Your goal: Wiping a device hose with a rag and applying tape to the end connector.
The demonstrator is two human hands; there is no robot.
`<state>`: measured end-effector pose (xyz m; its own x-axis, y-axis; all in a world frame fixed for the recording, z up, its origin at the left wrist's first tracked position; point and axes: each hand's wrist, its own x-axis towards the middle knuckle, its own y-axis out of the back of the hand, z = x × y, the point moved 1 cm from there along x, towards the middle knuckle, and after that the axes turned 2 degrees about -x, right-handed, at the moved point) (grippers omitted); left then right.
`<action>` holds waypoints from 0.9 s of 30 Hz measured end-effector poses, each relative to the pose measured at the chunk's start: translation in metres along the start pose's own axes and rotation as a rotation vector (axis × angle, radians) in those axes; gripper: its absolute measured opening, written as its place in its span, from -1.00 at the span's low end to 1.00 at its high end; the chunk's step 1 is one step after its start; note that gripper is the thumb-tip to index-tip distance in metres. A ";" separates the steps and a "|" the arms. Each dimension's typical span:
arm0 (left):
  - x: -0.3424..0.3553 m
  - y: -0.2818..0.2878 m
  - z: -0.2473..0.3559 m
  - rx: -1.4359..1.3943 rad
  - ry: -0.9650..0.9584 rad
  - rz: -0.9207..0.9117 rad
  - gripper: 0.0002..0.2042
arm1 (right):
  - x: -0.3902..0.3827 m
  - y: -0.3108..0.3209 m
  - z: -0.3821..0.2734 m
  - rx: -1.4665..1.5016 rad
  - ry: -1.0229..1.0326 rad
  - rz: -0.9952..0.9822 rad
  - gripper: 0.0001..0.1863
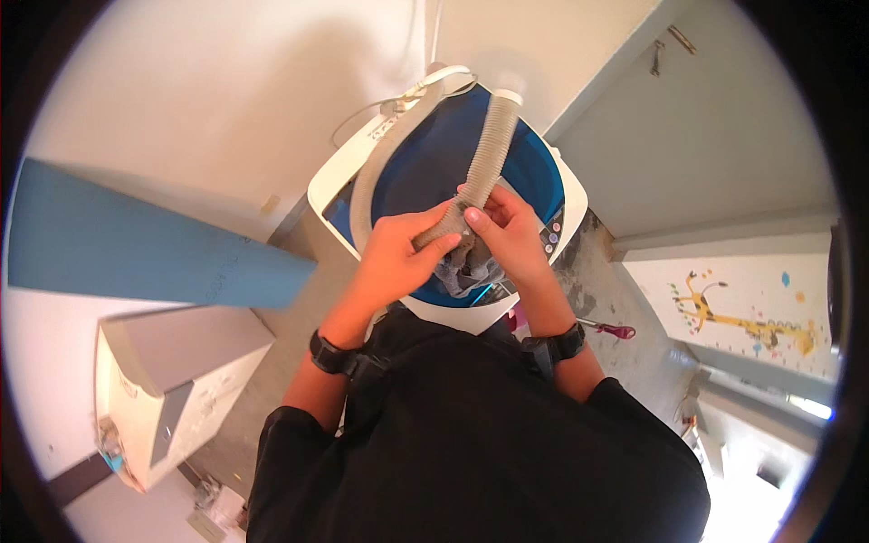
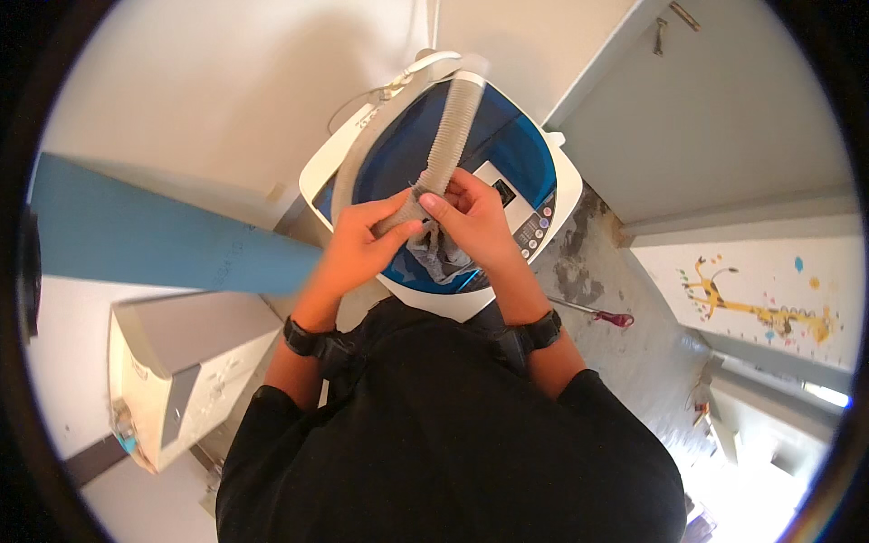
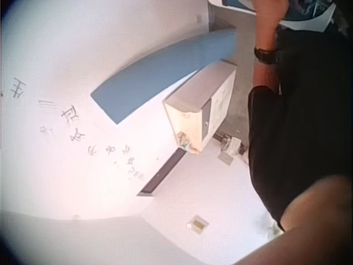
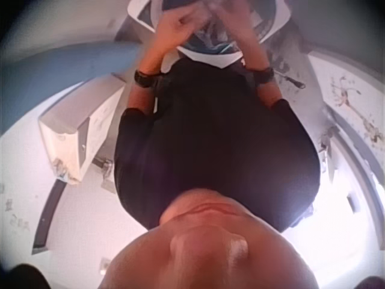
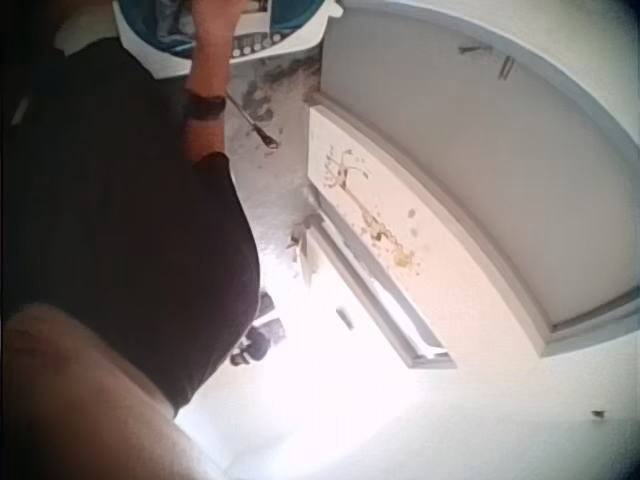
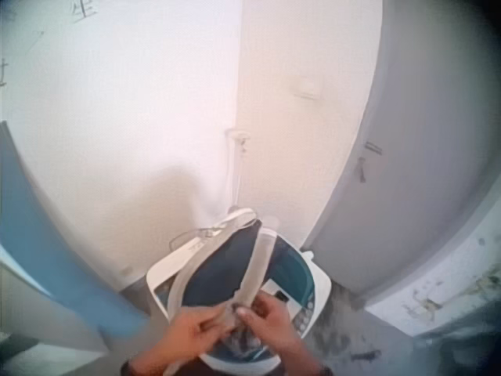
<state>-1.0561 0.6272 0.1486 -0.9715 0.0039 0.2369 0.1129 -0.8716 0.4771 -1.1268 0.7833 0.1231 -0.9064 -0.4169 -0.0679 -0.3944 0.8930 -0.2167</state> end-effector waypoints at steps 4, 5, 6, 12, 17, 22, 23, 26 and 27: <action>-0.010 -0.031 0.014 0.259 -0.030 0.083 -0.58 | -0.004 0.016 0.006 0.037 -0.004 -0.128 -0.67; -0.012 -0.043 0.015 0.535 -0.020 0.028 -0.58 | -0.003 0.014 0.010 -0.045 -0.056 -0.050 -0.68; -0.014 -0.052 0.016 0.809 -0.010 -0.037 -0.58 | -0.002 0.015 0.013 -0.129 -0.107 0.028 -0.70; -0.010 -0.047 0.026 -0.132 0.272 -0.019 -0.56 | -0.002 0.058 0.014 0.163 -0.007 -0.335 -0.69; -0.016 -0.089 0.035 0.643 -0.024 0.100 -0.71 | -0.012 0.050 0.020 -0.030 -0.001 -0.126 -0.70; -0.021 -0.079 0.047 0.001 0.218 0.041 -0.65 | -0.024 0.079 0.004 0.177 -0.029 -0.330 -0.71; -0.020 -0.074 0.042 -0.353 0.343 0.009 -0.60 | -0.028 0.085 -0.001 0.240 0.005 -0.385 -0.69; -0.017 -0.082 0.052 0.047 0.132 0.139 -0.64 | -0.026 0.080 0.001 0.141 0.058 -0.305 -0.69; -0.013 -0.085 0.058 0.523 -0.043 0.142 -0.69 | -0.025 0.074 0.004 0.140 0.064 -0.299 -0.69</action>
<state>-1.0404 0.7297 0.1545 -0.9311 -0.0662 0.3588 0.3415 -0.5045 0.7930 -1.1323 0.8594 0.1047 -0.7628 -0.6417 0.0790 -0.6241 0.6988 -0.3497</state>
